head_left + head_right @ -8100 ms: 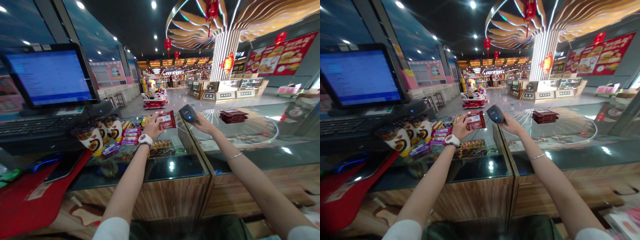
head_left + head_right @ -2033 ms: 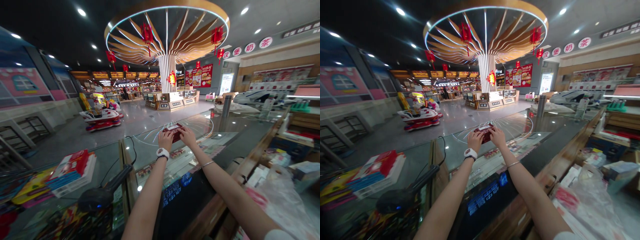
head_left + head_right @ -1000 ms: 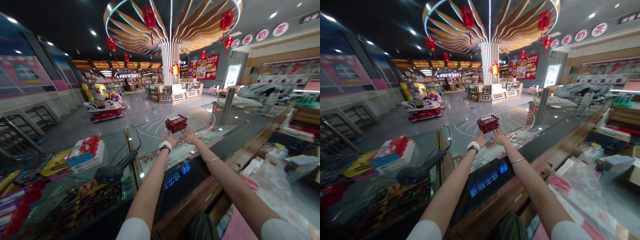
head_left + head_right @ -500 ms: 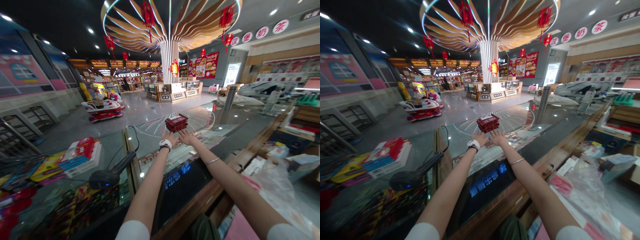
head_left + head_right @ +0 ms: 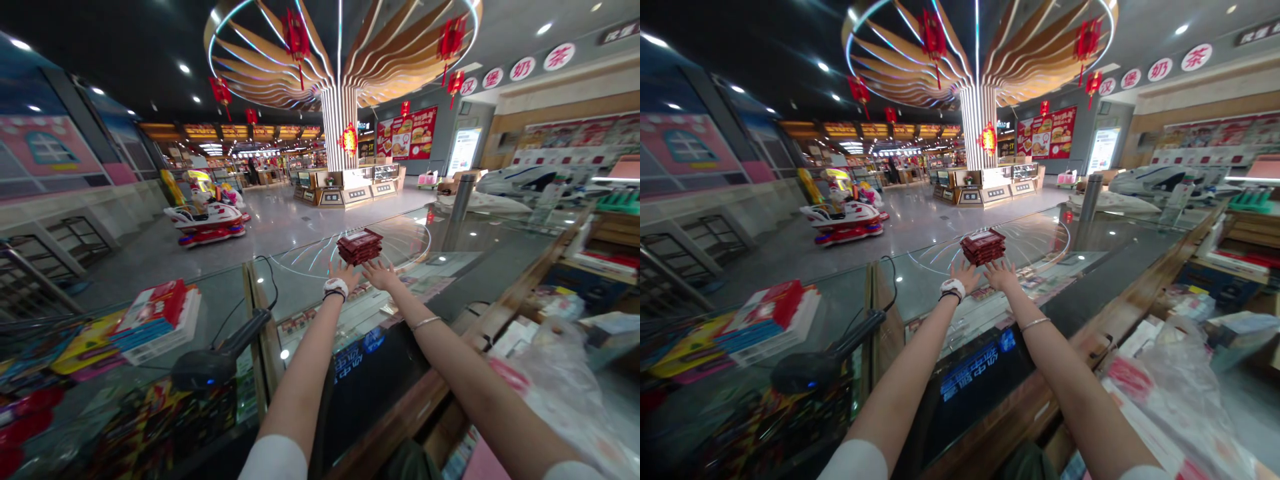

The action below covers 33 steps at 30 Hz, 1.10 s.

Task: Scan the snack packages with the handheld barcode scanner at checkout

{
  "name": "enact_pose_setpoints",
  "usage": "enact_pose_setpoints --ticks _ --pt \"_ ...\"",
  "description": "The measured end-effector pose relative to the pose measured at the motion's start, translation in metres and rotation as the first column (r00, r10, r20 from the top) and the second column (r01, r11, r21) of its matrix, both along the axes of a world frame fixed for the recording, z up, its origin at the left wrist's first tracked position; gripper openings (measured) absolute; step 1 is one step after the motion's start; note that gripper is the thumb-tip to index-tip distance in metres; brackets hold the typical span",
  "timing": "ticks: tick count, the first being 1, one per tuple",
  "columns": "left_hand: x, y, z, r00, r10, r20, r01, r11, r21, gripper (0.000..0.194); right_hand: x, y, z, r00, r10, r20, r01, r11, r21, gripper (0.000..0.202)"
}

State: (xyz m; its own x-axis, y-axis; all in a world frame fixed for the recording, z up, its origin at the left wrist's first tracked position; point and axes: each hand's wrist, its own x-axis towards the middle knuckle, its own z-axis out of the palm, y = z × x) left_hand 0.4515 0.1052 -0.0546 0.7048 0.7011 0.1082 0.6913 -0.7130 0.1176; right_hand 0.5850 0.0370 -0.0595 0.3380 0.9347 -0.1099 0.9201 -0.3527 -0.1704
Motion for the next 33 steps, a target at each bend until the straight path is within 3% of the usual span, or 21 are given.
enact_pose_setpoints --ticks 6,10,16,24,33 --pt "0.000 -0.003 0.001 1.000 -0.016 0.020 0.017 1.000 -0.014 0.059 0.001 0.001 -0.002 1.000 -0.010 0.003 0.010 1.000 0.001 0.058" --pt "-0.005 -0.011 0.003 0.998 0.033 0.043 -0.034 0.999 0.012 0.063 -0.002 -0.004 -0.003 1.000 -0.001 0.016 0.001 1.000 0.028 0.057" --pt "-0.031 -0.036 0.021 0.990 0.095 0.104 -0.105 0.990 0.096 0.065 -0.022 -0.021 0.003 0.983 0.069 0.170 -0.113 0.958 0.265 0.055" --pt "-0.093 -0.068 0.049 0.987 0.116 0.114 -0.140 0.963 0.231 0.064 -0.076 -0.047 0.024 0.954 0.142 0.265 -0.252 0.860 0.444 0.058" --pt "-0.201 -0.110 0.059 0.972 0.213 0.100 -0.234 0.912 0.338 0.065 -0.159 -0.066 0.039 0.900 0.316 0.299 -0.429 0.757 0.492 0.059"
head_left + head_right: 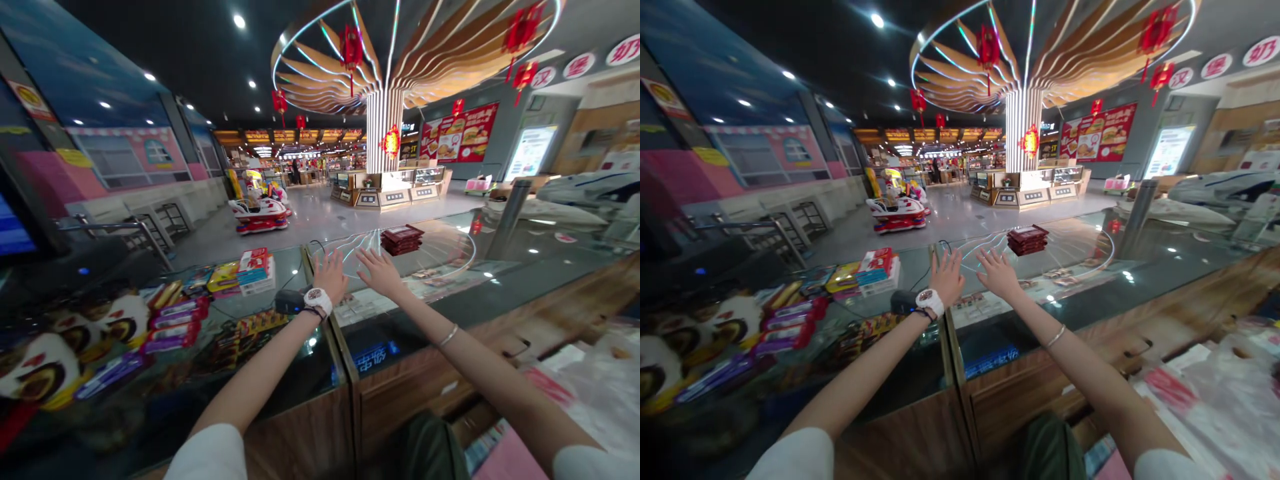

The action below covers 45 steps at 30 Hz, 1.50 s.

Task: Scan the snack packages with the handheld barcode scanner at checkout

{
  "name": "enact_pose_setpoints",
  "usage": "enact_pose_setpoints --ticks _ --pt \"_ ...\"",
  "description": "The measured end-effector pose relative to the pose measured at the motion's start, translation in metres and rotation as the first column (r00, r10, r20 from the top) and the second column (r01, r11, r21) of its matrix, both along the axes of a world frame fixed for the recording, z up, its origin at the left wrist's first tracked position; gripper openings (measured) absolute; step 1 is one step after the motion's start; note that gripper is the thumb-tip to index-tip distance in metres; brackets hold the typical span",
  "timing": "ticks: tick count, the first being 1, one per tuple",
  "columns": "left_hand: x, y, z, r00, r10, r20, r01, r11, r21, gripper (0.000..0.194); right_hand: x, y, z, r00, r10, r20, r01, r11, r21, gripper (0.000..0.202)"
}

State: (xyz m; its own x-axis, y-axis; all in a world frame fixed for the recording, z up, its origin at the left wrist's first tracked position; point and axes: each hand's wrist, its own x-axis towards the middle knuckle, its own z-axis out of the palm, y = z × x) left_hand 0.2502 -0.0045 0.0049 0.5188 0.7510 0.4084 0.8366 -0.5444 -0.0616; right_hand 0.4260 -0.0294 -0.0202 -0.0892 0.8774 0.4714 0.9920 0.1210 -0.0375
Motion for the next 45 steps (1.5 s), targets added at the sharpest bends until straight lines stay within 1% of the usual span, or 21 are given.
enact_pose_setpoints --ticks 5,9,15,20,23,26,29,33,36,38,45 --pt "-0.050 -0.017 0.005 0.998 0.067 0.021 -0.067 0.998 0.017 0.063 -0.051 -0.006 0.009 0.994 0.110 -0.023 -0.110 0.994 0.003 0.059" --pt "-0.088 -0.023 0.005 0.990 0.133 0.043 -0.134 0.990 0.037 0.060 -0.091 -0.006 0.015 0.978 0.201 -0.047 -0.201 0.980 0.005 0.059" --pt "-0.144 -0.020 0.007 0.965 0.247 0.092 -0.253 0.965 0.066 0.058 -0.151 0.005 0.022 0.947 0.308 -0.087 -0.306 0.951 0.033 0.058" --pt "-0.177 -0.009 0.008 0.936 0.330 0.125 -0.339 0.939 0.064 0.059 -0.197 0.021 0.025 0.937 0.342 -0.076 -0.339 0.940 0.048 0.056" --pt "-0.191 0.003 0.006 0.919 0.369 0.138 -0.380 0.923 0.064 0.059 -0.219 0.033 0.025 0.938 0.343 -0.056 -0.341 0.939 0.040 0.058" --pt "-0.200 0.018 0.004 0.909 0.394 0.139 -0.405 0.912 0.062 0.058 -0.236 0.047 0.026 0.941 0.335 -0.043 -0.334 0.942 0.038 0.059" --pt "-0.207 0.033 -0.001 0.898 0.413 0.150 -0.426 0.903 0.059 0.059 -0.246 0.062 0.027 0.950 0.307 -0.049 -0.306 0.952 0.023 0.061" --pt "-0.215 0.047 -0.013 0.895 0.423 0.138 -0.432 0.901 0.040 0.060 -0.255 0.077 0.023 0.963 0.264 -0.053 -0.267 0.963 -0.038 0.063" --pt "-0.219 0.051 -0.021 0.912 0.392 0.120 -0.397 0.918 0.019 0.058 -0.258 0.080 0.020 0.966 0.257 -0.042 -0.260 0.962 -0.089 0.062" --pt "-0.220 0.051 -0.022 0.918 0.380 0.118 -0.383 0.924 0.010 0.057 -0.258 0.079 0.018 0.964 0.266 -0.029 -0.267 0.958 -0.101 0.062" --pt "-0.221 0.045 -0.014 0.934 0.345 0.095 -0.350 0.936 0.043 0.051 -0.255 0.072 0.025 0.963 0.268 0.014 -0.267 0.962 -0.058 0.052"
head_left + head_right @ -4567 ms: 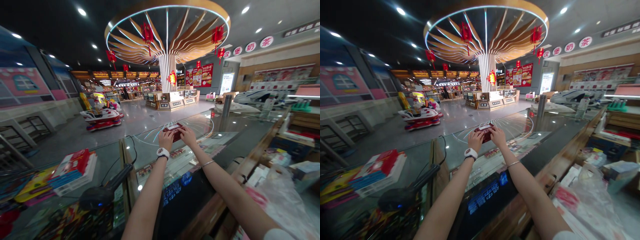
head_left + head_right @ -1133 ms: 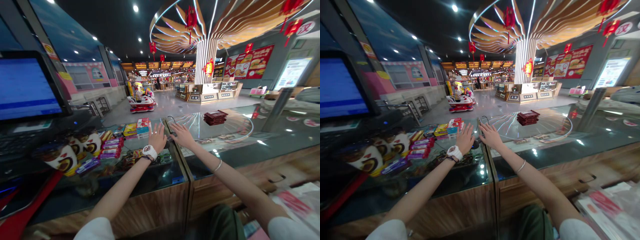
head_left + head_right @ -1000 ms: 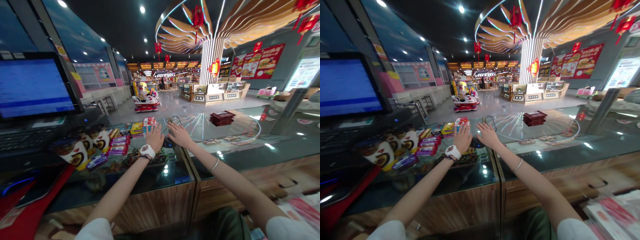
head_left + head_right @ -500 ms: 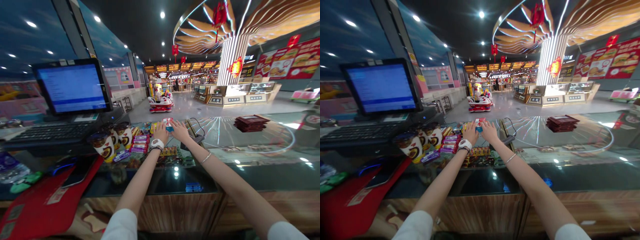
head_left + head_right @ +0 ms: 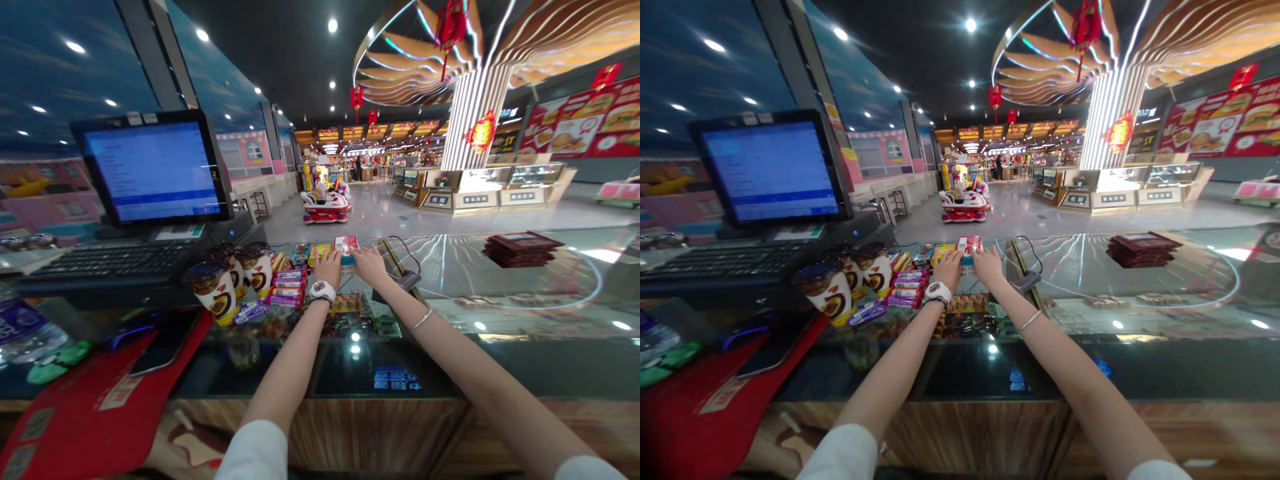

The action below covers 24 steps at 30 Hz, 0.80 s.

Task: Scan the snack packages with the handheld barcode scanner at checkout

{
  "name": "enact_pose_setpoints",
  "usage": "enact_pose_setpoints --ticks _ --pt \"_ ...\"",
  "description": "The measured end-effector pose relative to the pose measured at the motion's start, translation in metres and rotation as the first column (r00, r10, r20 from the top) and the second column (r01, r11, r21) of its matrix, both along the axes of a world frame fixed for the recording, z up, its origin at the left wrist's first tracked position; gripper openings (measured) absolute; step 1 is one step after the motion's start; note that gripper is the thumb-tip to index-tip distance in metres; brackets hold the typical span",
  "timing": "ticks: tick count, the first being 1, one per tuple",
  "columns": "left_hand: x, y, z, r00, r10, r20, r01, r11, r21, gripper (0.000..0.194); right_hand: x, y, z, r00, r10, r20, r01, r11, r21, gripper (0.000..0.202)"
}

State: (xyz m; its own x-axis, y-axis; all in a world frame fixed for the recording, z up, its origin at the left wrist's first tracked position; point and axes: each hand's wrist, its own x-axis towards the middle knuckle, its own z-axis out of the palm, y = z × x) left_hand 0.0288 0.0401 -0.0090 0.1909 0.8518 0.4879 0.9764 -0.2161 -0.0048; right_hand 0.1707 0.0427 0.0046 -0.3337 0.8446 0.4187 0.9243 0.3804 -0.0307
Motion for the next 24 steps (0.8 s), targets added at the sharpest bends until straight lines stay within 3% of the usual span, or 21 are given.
enact_pose_setpoints --ticks 7,16,20,24 --pt "-0.007 -0.001 0.000 0.997 -0.079 -0.015 0.080 0.990 0.120 0.040 -0.002 -0.005 0.006 0.995 -0.040 0.089 0.031 0.994 0.103 0.035" --pt "-0.012 -0.017 0.005 0.976 -0.218 -0.001 0.206 0.920 0.334 0.029 0.014 -0.021 0.010 0.990 0.047 0.131 -0.082 0.959 0.273 0.027" --pt "-0.011 -0.036 0.012 0.952 -0.306 -0.026 0.294 0.886 0.359 0.025 0.035 -0.029 0.007 0.981 0.133 0.140 -0.179 0.896 0.406 0.025" --pt "-0.014 -0.052 0.017 0.903 -0.428 -0.034 0.415 0.850 0.325 0.030 0.063 -0.038 -0.004 0.950 0.276 0.149 -0.312 0.785 0.535 0.025"
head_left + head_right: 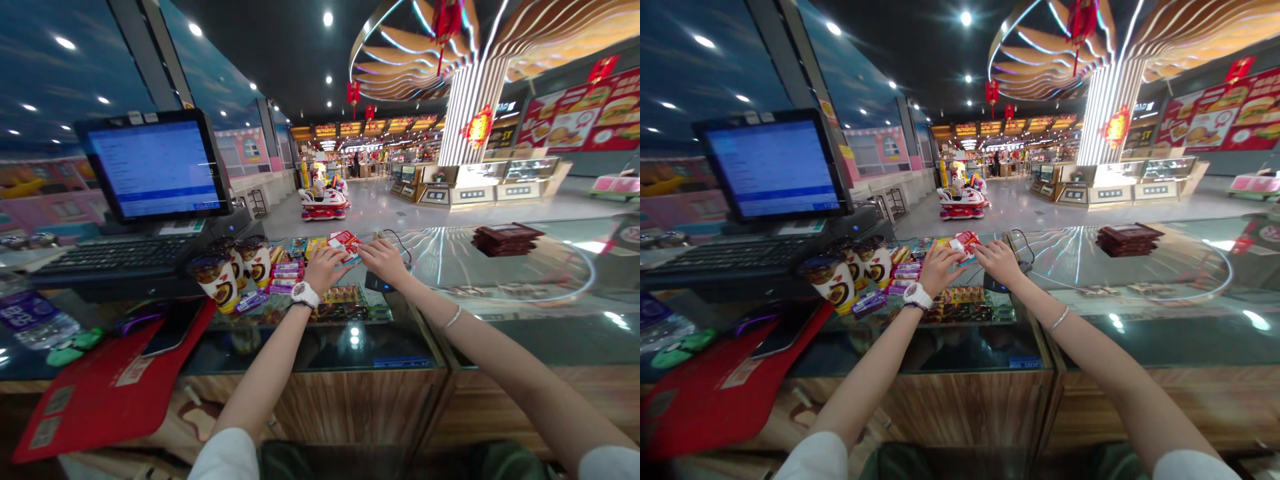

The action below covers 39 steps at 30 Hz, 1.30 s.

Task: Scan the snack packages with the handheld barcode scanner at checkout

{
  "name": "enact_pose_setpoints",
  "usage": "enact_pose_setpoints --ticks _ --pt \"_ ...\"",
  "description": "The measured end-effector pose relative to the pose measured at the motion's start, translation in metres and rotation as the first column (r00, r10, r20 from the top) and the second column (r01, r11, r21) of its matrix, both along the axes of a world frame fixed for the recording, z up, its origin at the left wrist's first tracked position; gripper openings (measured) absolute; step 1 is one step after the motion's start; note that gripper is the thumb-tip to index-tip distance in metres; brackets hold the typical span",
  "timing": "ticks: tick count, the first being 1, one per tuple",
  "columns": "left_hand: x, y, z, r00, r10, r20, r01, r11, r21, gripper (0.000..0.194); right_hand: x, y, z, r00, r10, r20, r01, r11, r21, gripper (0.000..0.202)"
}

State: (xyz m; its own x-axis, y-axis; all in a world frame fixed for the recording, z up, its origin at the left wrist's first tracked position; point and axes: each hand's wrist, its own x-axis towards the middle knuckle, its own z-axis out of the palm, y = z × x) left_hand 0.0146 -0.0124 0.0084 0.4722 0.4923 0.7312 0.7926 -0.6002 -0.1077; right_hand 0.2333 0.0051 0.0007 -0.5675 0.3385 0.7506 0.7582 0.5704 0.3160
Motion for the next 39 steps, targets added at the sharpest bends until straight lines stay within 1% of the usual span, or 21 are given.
enact_pose_setpoints --ticks 3,5,9,13,15,17,21,24,26,29,30,34,36,39 --pt "-0.001 -0.007 0.004 0.999 -0.046 0.015 0.047 0.998 -0.043 0.061 0.023 -0.006 -0.007 0.992 0.127 -0.010 -0.127 0.990 0.057 0.025" --pt "0.000 -0.008 0.006 0.998 -0.064 0.010 0.064 0.994 -0.083 0.078 0.037 -0.009 -0.009 0.981 0.194 -0.003 -0.193 0.978 0.082 0.025" --pt "0.002 -0.006 0.006 0.997 -0.076 -0.032 0.070 0.984 -0.162 0.096 0.052 -0.012 -0.009 0.956 0.292 0.027 -0.293 0.949 0.120 0.026" --pt "0.001 -0.002 0.004 0.995 -0.076 -0.065 0.059 0.969 -0.240 0.106 0.054 -0.013 -0.010 0.944 0.329 0.021 -0.329 0.937 0.118 0.030" --pt "0.002 -0.001 0.003 0.995 -0.071 -0.074 0.049 0.963 -0.265 0.106 0.054 -0.013 -0.010 0.948 0.318 0.003 -0.317 0.945 0.080 0.032" --pt "0.003 -0.001 0.003 0.995 -0.057 -0.081 0.034 0.966 -0.257 0.100 0.055 -0.012 -0.010 0.956 0.293 -0.017 -0.292 0.956 0.036 0.034" --pt "0.010 -0.004 0.002 0.997 0.013 -0.071 -0.024 0.987 -0.158 0.083 0.052 -0.014 -0.008 0.969 0.228 -0.094 -0.231 0.973 -0.025 0.040" --pt "0.013 -0.008 0.001 0.996 0.075 -0.051 -0.079 0.993 -0.082 0.073 0.044 -0.022 -0.006 0.962 0.193 -0.194 -0.206 0.977 -0.050 0.046" --pt "0.015 -0.010 0.000 0.993 0.110 -0.042 -0.112 0.993 -0.046 0.069 0.036 -0.029 -0.004 0.960 0.177 -0.219 -0.198 0.977 -0.077 0.050" --pt "0.018 -0.014 0.000 0.991 0.135 -0.026 -0.135 0.991 -0.020 0.067 0.024 -0.036 -0.005 0.976 0.140 -0.169 -0.164 0.977 -0.133 0.069" --pt "0.020 -0.014 -0.001 0.991 0.135 -0.018 -0.136 0.991 -0.017 0.066 0.021 -0.037 -0.006 0.981 0.125 -0.146 -0.147 0.978 -0.148 0.072" --pt "0.025 -0.017 -0.002 0.993 0.116 0.003 -0.116 0.993 -0.016 0.063 0.020 -0.034 -0.009 0.992 0.080 -0.102 -0.097 0.981 -0.169 0.069" --pt "0.026 -0.018 -0.001 0.994 0.105 -0.007 -0.105 0.994 -0.027 0.068 0.024 -0.030 -0.010 0.993 0.066 -0.100 -0.082 0.982 -0.168 0.068" --pt "0.025 -0.017 0.000 0.995 0.078 -0.067 -0.081 0.996 -0.040 0.076 0.032 -0.023 -0.011 0.993 0.054 -0.105 -0.071 0.983 -0.168 0.064"
